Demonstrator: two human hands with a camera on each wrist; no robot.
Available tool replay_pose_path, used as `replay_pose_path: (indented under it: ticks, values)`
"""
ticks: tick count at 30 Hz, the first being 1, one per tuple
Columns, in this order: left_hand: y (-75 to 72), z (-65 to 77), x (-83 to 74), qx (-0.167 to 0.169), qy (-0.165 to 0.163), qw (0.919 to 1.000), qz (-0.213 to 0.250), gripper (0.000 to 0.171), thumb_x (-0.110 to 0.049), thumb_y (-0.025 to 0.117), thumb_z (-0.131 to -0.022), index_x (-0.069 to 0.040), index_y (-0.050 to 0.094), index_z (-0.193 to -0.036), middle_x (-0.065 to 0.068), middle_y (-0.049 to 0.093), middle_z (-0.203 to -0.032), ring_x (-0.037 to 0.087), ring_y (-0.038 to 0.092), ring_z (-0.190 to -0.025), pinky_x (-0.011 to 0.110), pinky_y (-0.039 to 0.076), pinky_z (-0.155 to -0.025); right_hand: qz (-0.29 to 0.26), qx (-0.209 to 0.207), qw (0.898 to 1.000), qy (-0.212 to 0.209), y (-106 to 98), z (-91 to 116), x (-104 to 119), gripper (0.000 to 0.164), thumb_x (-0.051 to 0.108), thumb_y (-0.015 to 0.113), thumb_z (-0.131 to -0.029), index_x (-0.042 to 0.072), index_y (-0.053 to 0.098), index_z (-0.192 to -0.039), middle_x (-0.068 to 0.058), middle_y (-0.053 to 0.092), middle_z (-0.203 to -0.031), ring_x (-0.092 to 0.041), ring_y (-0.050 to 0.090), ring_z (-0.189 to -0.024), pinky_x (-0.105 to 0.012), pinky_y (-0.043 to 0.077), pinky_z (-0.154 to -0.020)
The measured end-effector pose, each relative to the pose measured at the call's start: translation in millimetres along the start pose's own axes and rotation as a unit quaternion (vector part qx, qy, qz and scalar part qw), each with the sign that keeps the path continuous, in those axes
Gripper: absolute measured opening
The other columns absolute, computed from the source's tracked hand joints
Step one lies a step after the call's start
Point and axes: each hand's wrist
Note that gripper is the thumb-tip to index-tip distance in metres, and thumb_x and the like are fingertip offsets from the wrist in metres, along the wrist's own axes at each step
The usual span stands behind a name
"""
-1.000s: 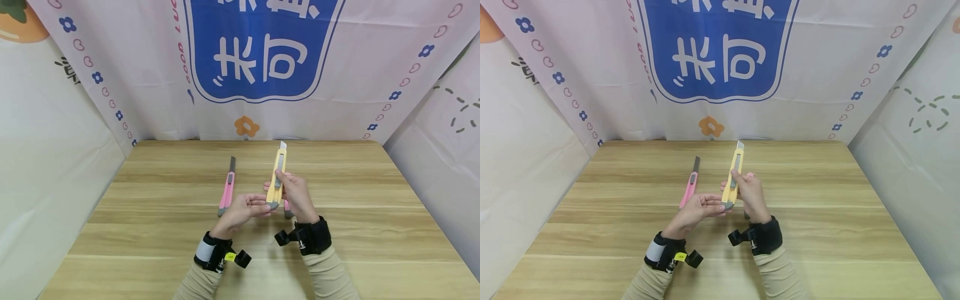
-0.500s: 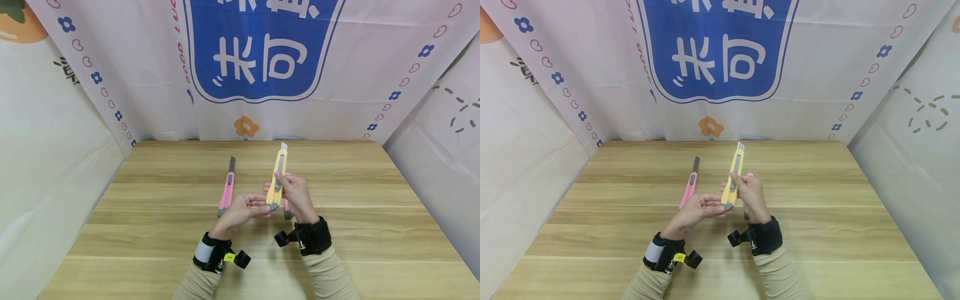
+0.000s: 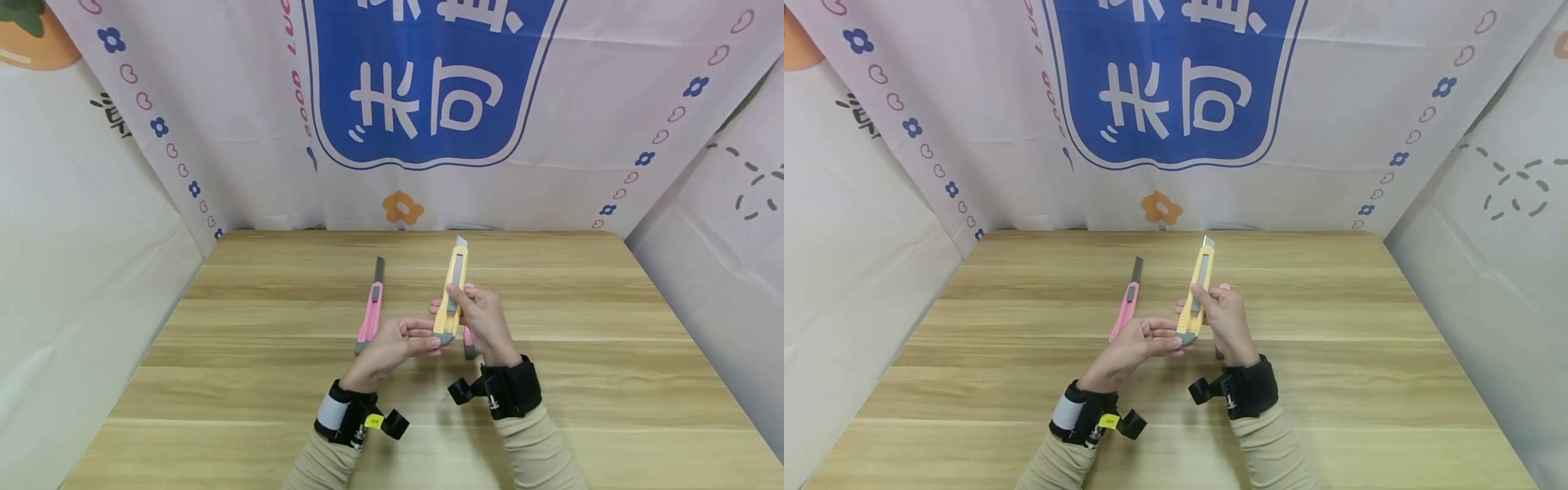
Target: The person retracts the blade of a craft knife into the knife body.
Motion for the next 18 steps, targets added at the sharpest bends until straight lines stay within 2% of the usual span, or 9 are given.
replay_pose_path:
  ticks: [4, 9, 12, 18]
  values:
    - [-0.1, -0.1, 0.4, 0.0, -0.001, 1.0, 0.001, 0.037, 0.0, 0.064, -0.088, 0.008, 0.056, -0.124, 0.024, 0.069, -0.114, 0.011, 0.073, -0.089, 0.04, 0.056, -0.096, -0.007, 0.004, 1.0, 0.0, -0.3, -0.3, -0.6, 0.046, 0.023, 0.054, -0.099, -0.01, 0.05, -0.13, 0.003, 0.077, -0.08, -0.008, 0.074, -0.076, -0.025, 0.062, -0.073]
    - [-0.2, -0.8, 1.7, 0.001, -0.002, 1.0, 0.002, 0.037, 0.001, 0.063, -0.088, 0.007, 0.056, -0.124, 0.025, 0.068, -0.115, 0.013, 0.073, -0.091, 0.036, 0.057, -0.094, 0.005, 0.008, 1.0, -0.002, -1.5, 0.0, -1.0, 0.046, 0.024, 0.054, -0.099, -0.009, 0.049, -0.131, 0.001, 0.077, -0.083, -0.009, 0.074, -0.078, -0.025, 0.062, -0.074]
    - [-0.2, -1.2, 1.8, 0.001, -0.002, 1.0, 0.0, 0.037, 0.001, 0.063, -0.089, 0.008, 0.056, -0.125, 0.025, 0.068, -0.116, 0.014, 0.073, -0.093, 0.038, 0.057, -0.095, 0.013, 0.009, 1.0, 0.0, -2.0, 0.4, -0.7, 0.046, 0.022, 0.054, -0.099, -0.008, 0.049, -0.133, -0.002, 0.078, -0.088, -0.009, 0.074, -0.079, -0.025, 0.062, -0.075]
    - [-0.6, -2.2, 1.7, 0.004, -0.003, 1.0, 0.004, 0.037, 0.0, 0.062, -0.089, 0.007, 0.056, -0.125, 0.025, 0.067, -0.118, 0.029, 0.07, -0.106, 0.044, 0.052, -0.101, 0.012, 0.007, 1.0, 0.002, -2.6, 0.7, -0.2, 0.044, 0.019, 0.055, -0.099, -0.008, 0.049, -0.133, -0.005, 0.078, -0.093, -0.009, 0.074, -0.081, -0.025, 0.062, -0.078]
Point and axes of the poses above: each hand's wrist, its own z-axis away from the middle knuckle, its own y-axis out of the palm, x = y × z
